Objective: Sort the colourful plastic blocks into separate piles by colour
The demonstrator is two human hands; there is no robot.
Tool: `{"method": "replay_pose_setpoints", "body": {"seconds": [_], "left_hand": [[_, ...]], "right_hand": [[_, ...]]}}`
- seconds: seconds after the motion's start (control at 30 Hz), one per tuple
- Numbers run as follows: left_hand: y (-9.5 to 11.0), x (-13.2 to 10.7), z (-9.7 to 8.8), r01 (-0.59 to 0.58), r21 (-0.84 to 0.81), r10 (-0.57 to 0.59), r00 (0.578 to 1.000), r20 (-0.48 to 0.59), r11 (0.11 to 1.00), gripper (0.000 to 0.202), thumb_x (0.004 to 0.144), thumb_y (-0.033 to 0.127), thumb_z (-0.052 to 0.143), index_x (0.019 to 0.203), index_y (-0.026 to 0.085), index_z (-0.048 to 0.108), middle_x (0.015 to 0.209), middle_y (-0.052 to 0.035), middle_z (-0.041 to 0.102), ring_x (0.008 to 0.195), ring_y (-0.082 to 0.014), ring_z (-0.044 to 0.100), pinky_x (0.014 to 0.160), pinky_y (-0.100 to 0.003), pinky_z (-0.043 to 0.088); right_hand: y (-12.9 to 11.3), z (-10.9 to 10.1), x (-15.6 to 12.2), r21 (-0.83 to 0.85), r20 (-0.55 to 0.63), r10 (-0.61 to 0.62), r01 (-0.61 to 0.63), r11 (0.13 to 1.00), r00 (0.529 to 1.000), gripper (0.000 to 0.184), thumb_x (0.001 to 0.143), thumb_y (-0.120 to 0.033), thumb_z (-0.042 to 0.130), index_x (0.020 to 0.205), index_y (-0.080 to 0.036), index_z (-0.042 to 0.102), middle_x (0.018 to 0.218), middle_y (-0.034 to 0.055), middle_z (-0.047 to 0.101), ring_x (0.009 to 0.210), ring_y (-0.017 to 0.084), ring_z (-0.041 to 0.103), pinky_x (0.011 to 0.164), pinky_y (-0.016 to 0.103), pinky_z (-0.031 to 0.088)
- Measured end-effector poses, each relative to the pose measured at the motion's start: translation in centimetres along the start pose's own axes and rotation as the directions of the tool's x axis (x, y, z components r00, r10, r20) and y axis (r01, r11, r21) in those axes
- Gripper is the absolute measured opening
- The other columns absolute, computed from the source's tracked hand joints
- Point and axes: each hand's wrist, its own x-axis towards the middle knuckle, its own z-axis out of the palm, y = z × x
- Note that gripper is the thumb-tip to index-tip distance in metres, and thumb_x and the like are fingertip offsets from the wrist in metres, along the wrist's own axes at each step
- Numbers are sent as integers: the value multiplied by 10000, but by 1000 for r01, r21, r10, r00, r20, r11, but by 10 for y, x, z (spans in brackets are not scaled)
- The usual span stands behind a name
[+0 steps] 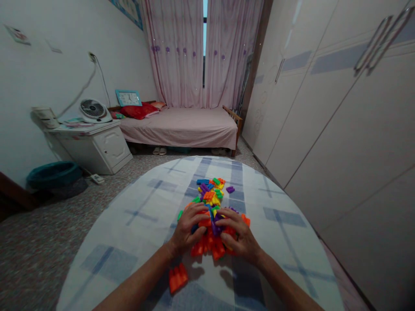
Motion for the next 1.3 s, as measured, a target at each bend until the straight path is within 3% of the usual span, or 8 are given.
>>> {"method": "replay_pose_setpoints", "body": {"seconds": [0.13, 0.27, 0.43, 0.57, 0.8, 1.1, 1.2, 1.3], "left_hand": [[-20, 5, -10, 160, -25, -162, 979, -121, 987, 314, 909, 352, 383, 1077, 227, 617, 1264, -80, 539, 1205, -225, 469, 1047, -445, 355], [-76, 33, -13, 361, 35, -346, 912, -220, 932, 395, 936, 368, 295, 1120, 188, 595, 1283, -94, 514, 1238, -202, 437, 1077, -422, 327], [-159, 65, 4, 337, 157, -326, 941, -91, 928, 434, 922, 382, 279, 1140, 153, 575, 1199, -137, 584, 1244, -226, 439, 1060, -479, 329], [-188, 80, 27, 283, 170, -298, 952, 70, 944, 436, 891, 415, 307, 1129, 181, 588, 1218, -117, 588, 1240, -219, 447, 1058, -463, 328], [-158, 99, 48, 384, -13, -377, 911, 169, 923, 435, 885, 463, 319, 1057, 210, 628, 1135, -72, 647, 1109, -196, 548, 1008, -371, 389], [-87, 71, 9, 569, -153, -517, 809, 279, 808, 538, 897, 533, 280, 1081, 179, 641, 1053, -55, 678, 1042, -201, 582, 962, -335, 423], [-73, 56, -4, 558, -122, -530, 824, 200, 821, 506, 896, 513, 314, 1124, 184, 624, 1135, -60, 653, 1097, -203, 567, 997, -337, 408], [-57, 28, -15, 534, -29, -532, 846, 39, 845, 485, 906, 475, 325, 1209, 182, 564, 1291, -75, 556, 1230, -199, 473, 1088, -374, 323]], "right_hand": [[21, -18, 13, -10, -144, 132, -135, 991, 981, 305, 878, -329, 469, 1155, -295, 591, 1338, 49, 497, 1268, 222, 416, 1076, 455, 316], [88, -28, 45, -33, -232, 300, -315, 948, 926, 414, 877, -443, 412, 1218, -248, 544, 1340, 68, 491, 1277, 222, 403, 1099, 471, 267], [165, -16, 87, -84, -188, 425, -445, 891, 886, 520, 856, -505, 390, 1251, -193, 518, 1358, 112, 475, 1321, 262, 345, 1104, 513, 219], [186, -1, 117, -90, -122, 417, -429, 899, 901, 497, 846, -517, 420, 1214, -209, 549, 1350, 107, 495, 1333, 264, 334, 1112, 511, 189], [172, 23, 142, -64, 23, 385, -383, 921, 922, 517, 847, -544, 424, 1203, -200, 572, 1291, 91, 558, 1233, 231, 467, 1073, 437, 302], [99, 13, 114, 89, 234, 311, -339, 937, 921, 411, 853, -492, 467, 1120, -227, 632, 1176, 53, 638, 1104, 224, 566, 991, 418, 397], [77, 0, 95, 17, 128, 310, -315, 949, 942, 417, 848, -461, 474, 1165, -222, 602, 1238, 67, 598, 1152, 231, 531, 1005, 424, 381], [65, -17, 59, -27, -124, 314, -319, 947, 941, 418, 877, -443, 398, 1188, -226, 575, 1276, 64, 564, 1215, 219, 476, 1060, 423, 316]]}}
